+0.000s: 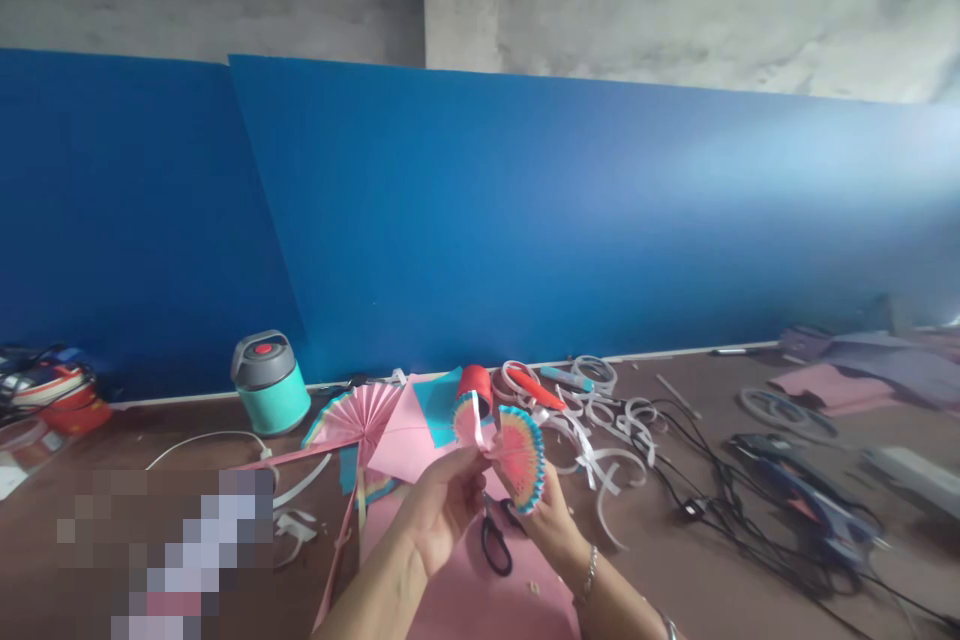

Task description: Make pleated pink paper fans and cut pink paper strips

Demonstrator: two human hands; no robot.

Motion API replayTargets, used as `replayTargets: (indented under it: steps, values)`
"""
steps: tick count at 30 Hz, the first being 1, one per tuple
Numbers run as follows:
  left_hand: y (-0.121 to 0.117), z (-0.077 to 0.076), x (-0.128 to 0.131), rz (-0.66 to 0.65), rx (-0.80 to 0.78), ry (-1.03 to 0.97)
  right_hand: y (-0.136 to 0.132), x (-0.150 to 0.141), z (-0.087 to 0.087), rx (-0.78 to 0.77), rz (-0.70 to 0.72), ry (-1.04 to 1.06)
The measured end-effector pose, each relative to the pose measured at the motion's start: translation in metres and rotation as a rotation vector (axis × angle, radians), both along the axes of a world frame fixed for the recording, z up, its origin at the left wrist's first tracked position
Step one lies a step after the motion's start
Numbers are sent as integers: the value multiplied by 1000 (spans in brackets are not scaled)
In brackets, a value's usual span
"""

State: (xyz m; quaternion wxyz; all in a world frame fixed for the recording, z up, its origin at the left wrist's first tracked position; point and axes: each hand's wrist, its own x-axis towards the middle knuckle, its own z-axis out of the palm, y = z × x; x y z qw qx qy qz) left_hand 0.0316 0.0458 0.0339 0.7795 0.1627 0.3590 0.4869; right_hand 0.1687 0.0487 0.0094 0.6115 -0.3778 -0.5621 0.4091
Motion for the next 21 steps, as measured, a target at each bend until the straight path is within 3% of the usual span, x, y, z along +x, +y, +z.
replayTargets:
  steps: [4,9,21]
  values:
    - [-2,3,3,39,64,56,-1,0,0,-25,92,-28]
    - [-1,0,-1,86,136,170,-1,1,-3,-45,48,-8]
    - [0,5,-6,-53,214,204,-8,-5,25,-112,115,103]
